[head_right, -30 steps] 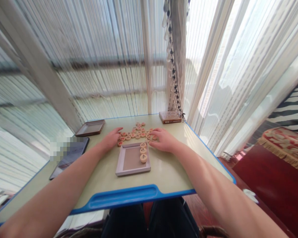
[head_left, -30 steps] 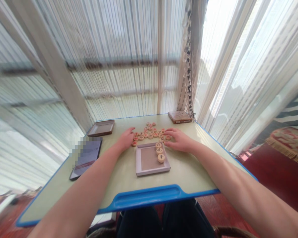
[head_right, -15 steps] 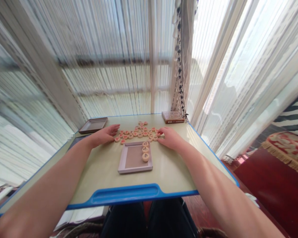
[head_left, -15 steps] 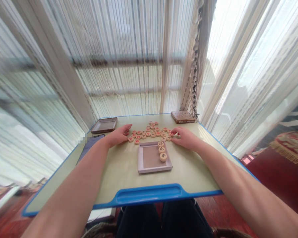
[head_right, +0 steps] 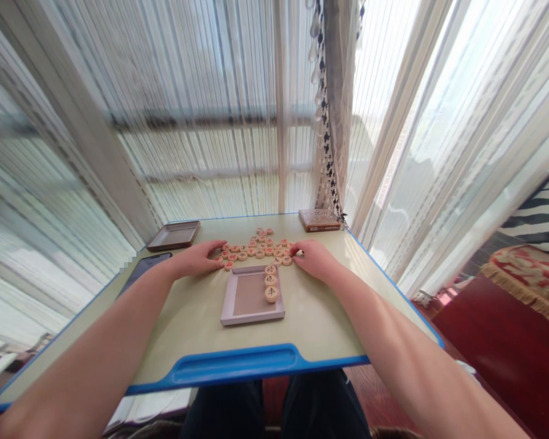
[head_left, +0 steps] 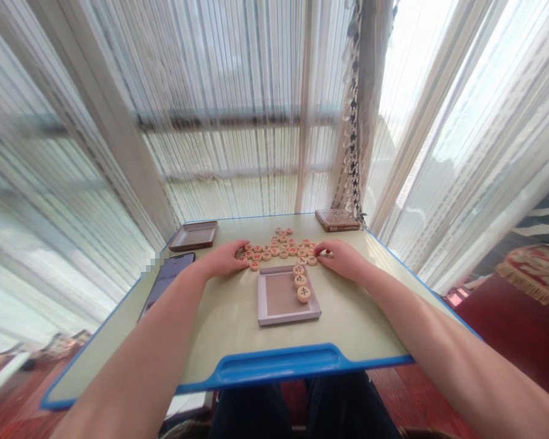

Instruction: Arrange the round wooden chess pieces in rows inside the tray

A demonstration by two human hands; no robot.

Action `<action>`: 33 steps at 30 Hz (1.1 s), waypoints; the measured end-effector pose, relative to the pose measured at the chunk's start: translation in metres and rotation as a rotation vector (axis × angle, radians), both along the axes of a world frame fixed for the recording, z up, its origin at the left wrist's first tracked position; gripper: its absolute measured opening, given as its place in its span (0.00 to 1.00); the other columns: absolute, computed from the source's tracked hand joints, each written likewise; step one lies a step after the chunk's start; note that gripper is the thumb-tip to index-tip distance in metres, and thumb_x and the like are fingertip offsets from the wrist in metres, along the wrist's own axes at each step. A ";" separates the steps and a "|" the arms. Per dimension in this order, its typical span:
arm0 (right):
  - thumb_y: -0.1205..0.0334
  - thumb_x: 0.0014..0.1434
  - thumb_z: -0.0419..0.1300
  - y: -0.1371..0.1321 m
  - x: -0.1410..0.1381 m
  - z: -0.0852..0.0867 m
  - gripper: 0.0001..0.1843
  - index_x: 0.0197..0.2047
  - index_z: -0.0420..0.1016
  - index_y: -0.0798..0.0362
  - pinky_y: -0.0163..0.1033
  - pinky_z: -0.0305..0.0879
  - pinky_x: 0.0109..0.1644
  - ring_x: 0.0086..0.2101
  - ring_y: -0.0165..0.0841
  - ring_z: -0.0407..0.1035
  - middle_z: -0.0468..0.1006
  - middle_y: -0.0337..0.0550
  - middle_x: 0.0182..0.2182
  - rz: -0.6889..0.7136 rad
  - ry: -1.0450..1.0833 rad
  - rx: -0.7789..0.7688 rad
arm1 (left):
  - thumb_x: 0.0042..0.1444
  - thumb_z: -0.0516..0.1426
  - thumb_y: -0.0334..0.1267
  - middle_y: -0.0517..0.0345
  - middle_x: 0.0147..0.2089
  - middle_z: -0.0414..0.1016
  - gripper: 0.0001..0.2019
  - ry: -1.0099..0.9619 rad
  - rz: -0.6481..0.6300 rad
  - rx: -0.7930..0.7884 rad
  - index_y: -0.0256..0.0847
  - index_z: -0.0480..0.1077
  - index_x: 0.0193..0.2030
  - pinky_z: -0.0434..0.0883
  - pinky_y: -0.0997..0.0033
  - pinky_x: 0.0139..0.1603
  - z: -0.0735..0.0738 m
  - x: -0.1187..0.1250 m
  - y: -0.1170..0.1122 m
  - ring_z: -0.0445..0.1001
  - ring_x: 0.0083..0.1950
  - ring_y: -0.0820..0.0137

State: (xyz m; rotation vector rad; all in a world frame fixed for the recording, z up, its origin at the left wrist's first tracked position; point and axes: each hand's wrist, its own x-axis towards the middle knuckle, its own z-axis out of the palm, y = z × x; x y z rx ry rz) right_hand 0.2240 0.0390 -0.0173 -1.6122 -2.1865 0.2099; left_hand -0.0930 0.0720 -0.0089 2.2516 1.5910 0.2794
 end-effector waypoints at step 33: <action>0.66 0.54 0.53 0.000 -0.003 0.001 0.11 0.37 0.75 0.50 0.39 0.60 0.50 0.43 0.36 0.66 0.76 0.41 0.39 0.073 0.014 0.055 | 0.46 0.56 0.43 0.51 0.37 0.77 0.15 -0.061 0.120 0.242 0.36 0.73 0.37 0.69 0.65 0.41 -0.001 0.012 0.002 0.73 0.39 0.62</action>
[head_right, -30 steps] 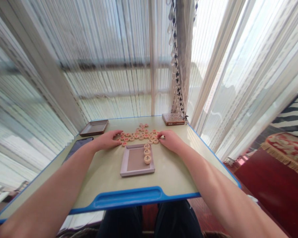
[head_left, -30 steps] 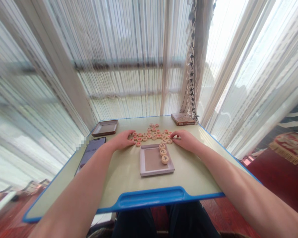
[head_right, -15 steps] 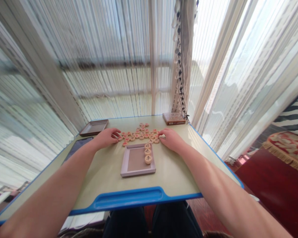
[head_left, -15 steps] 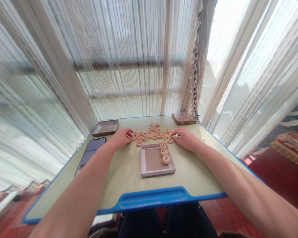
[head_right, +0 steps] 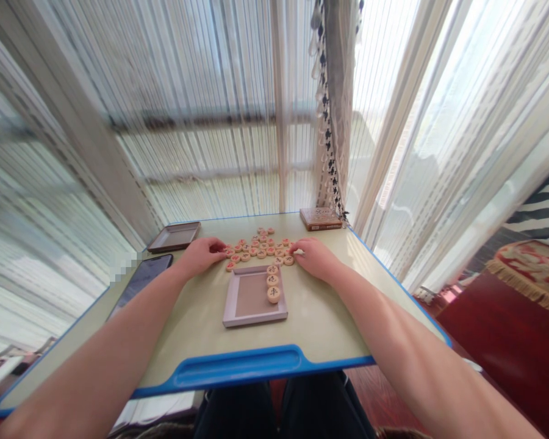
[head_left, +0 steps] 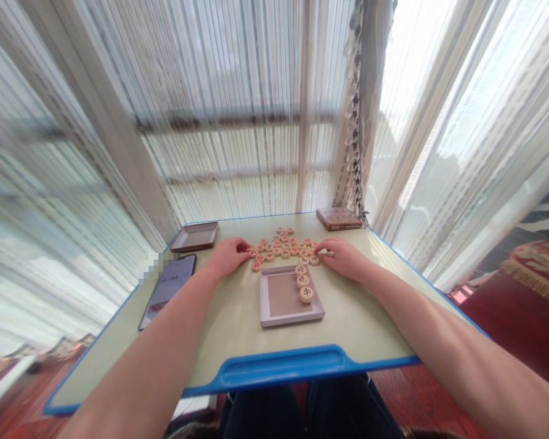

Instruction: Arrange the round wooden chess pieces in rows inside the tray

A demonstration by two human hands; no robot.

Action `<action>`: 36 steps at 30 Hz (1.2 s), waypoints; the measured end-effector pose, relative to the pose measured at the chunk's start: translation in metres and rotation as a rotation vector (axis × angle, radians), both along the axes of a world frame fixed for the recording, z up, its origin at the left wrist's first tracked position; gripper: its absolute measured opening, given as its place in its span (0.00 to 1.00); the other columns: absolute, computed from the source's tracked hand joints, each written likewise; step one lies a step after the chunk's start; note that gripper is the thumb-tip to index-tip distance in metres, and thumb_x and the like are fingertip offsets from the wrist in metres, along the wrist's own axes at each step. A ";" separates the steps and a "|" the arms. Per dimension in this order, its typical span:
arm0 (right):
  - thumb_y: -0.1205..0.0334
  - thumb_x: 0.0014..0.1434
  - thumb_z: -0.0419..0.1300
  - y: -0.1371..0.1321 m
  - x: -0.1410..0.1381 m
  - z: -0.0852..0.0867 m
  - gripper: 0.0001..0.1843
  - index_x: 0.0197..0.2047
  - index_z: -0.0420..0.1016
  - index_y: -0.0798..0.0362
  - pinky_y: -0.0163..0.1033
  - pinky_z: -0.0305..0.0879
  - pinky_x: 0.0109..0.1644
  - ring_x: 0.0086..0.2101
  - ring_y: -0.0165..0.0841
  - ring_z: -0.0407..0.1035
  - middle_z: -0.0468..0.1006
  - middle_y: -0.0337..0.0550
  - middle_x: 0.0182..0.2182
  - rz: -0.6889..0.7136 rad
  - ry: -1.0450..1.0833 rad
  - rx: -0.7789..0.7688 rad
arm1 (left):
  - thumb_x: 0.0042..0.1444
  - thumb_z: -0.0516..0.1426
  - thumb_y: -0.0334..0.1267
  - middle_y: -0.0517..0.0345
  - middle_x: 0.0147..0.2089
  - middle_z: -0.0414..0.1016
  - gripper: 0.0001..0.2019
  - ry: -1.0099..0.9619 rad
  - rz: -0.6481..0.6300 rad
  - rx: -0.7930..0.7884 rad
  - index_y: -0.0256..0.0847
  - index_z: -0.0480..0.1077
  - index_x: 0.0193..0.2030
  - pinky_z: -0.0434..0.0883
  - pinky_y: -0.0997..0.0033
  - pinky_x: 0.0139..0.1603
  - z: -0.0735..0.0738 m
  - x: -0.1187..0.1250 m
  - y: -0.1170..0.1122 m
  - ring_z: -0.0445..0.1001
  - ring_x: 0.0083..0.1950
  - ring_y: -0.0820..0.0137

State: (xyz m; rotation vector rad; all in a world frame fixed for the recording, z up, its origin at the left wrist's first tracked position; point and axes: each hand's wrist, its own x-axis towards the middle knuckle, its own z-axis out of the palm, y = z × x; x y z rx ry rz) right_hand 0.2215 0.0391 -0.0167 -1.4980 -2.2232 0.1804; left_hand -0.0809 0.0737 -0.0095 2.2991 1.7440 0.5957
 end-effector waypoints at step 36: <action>0.50 0.55 0.51 0.057 0.043 0.009 0.17 0.38 0.75 0.50 0.41 0.60 0.42 0.41 0.40 0.65 0.76 0.45 0.37 -0.102 -0.288 0.149 | 0.44 0.45 0.24 0.54 0.48 0.72 0.23 0.115 0.050 0.201 0.39 0.71 0.45 0.61 0.68 0.57 -0.005 0.007 -0.003 0.67 0.52 0.65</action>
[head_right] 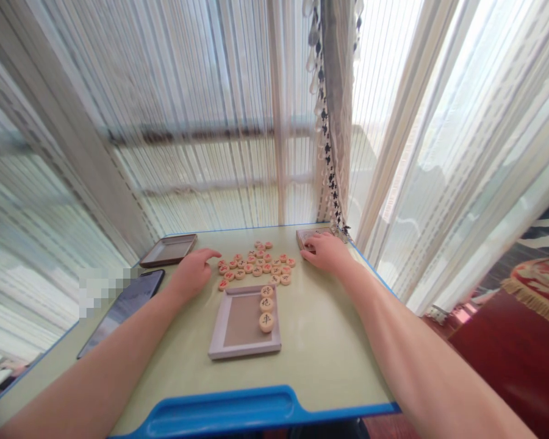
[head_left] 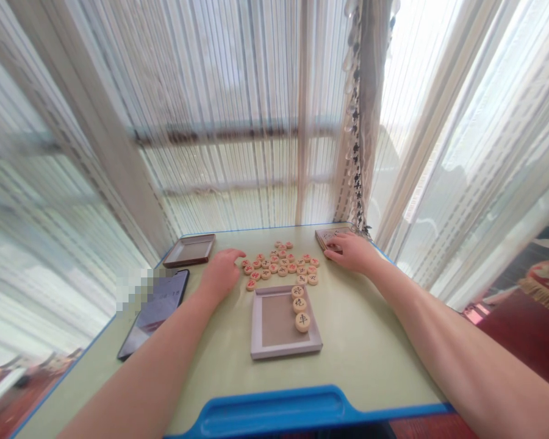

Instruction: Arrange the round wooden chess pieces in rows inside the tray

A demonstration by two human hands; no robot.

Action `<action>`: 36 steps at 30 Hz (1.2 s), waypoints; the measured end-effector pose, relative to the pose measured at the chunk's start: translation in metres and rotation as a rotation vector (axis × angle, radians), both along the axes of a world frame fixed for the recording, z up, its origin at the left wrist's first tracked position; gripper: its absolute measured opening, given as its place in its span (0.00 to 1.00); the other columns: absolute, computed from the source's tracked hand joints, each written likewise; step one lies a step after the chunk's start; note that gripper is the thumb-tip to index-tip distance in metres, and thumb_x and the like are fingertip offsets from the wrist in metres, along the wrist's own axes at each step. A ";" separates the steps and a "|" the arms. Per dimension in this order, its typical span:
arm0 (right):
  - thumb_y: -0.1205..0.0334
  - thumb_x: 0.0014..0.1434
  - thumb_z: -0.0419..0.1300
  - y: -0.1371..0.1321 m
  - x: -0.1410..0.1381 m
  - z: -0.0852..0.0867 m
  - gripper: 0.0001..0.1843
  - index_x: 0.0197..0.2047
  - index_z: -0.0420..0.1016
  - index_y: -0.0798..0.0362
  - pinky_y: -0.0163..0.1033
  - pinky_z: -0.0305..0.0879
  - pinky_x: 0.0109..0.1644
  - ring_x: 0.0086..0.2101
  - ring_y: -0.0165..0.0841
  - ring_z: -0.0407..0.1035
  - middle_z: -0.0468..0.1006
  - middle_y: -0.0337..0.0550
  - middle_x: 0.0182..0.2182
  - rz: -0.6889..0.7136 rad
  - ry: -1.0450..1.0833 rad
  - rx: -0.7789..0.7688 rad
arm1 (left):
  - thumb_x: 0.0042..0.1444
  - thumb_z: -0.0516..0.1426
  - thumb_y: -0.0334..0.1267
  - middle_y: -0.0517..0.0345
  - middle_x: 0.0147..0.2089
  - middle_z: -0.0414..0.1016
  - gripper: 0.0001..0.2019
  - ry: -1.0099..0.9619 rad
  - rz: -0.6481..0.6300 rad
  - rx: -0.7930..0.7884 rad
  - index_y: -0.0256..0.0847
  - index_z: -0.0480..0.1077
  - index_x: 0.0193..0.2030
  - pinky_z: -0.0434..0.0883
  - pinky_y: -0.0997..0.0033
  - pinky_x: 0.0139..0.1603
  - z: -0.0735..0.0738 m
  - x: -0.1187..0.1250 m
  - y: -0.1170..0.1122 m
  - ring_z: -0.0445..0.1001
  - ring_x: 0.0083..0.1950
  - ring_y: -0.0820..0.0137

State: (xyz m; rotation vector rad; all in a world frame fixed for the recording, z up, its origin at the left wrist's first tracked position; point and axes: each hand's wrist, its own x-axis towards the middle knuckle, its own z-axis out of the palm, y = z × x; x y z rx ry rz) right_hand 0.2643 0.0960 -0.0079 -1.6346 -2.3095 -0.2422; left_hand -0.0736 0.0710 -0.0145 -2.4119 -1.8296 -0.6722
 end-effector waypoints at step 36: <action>0.32 0.35 0.57 -0.053 -0.030 0.028 0.48 0.57 0.60 0.49 0.45 0.61 0.40 0.43 0.50 0.66 0.62 0.57 0.51 -0.404 -0.013 -0.493 | 0.46 0.45 0.29 0.51 0.41 0.76 0.18 0.017 -0.031 0.106 0.36 0.74 0.38 0.65 0.64 0.52 0.003 0.001 -0.003 0.71 0.45 0.63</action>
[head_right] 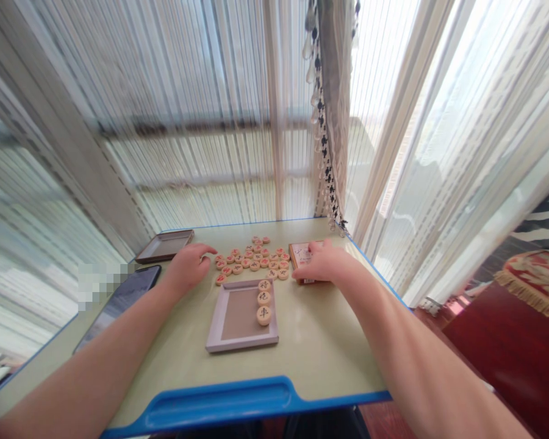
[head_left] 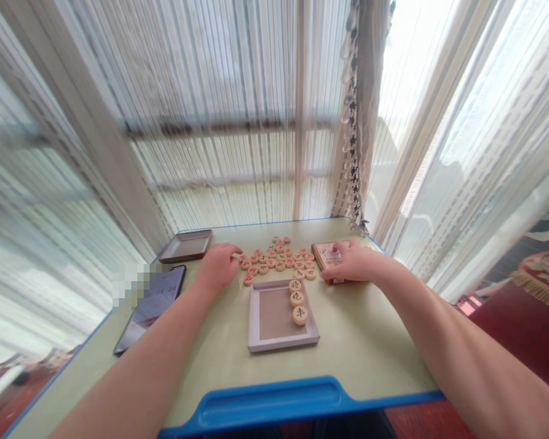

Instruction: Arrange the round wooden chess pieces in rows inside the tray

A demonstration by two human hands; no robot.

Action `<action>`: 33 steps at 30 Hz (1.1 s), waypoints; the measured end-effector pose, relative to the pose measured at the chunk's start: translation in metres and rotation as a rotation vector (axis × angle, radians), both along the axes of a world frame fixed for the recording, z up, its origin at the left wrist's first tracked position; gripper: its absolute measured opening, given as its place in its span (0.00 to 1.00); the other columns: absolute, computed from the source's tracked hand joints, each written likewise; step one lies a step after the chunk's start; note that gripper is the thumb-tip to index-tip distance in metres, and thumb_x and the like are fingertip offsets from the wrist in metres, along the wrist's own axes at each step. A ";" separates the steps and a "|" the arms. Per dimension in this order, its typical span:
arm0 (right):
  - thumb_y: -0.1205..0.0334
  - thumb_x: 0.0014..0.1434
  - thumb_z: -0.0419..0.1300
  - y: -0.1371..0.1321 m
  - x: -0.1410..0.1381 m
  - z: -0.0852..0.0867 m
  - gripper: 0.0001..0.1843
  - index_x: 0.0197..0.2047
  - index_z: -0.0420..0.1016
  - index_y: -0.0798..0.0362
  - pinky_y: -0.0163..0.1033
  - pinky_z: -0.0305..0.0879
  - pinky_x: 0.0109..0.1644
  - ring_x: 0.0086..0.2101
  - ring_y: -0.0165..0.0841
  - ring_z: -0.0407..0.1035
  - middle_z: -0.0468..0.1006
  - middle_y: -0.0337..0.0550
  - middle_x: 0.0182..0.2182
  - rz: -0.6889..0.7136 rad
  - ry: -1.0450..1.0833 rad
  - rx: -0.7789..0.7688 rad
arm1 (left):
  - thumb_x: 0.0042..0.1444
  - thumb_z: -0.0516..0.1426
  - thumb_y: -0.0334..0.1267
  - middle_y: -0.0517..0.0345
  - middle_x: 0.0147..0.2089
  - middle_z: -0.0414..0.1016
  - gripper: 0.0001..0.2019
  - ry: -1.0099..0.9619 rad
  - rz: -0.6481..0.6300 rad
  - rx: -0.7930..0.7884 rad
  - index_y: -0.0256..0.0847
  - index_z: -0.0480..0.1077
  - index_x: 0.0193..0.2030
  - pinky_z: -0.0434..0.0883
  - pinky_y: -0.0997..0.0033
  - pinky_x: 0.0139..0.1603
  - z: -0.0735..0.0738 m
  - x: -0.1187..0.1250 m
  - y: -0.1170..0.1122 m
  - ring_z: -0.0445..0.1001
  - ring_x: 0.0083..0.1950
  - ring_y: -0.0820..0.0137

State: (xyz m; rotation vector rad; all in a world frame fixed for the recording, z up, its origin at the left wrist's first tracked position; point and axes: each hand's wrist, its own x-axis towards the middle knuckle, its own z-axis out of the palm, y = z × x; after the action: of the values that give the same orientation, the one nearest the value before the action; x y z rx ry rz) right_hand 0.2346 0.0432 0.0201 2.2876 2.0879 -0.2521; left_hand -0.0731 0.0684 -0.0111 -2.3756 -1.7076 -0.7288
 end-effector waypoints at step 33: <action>0.38 0.46 0.54 0.016 0.034 0.022 0.44 0.62 0.52 0.52 0.45 0.56 0.52 0.52 0.47 0.59 0.58 0.53 0.57 -0.015 0.371 0.488 | 0.47 0.46 0.30 0.51 0.41 0.76 0.17 0.039 -0.012 0.060 0.37 0.73 0.38 0.66 0.63 0.51 0.005 0.008 -0.005 0.70 0.46 0.62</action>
State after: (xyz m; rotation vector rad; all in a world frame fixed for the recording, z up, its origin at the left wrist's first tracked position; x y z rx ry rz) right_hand 0.2684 0.0588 0.0421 2.6977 2.5492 -0.1956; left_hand -0.0652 0.0632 -0.0058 -2.3465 -1.6343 -0.7196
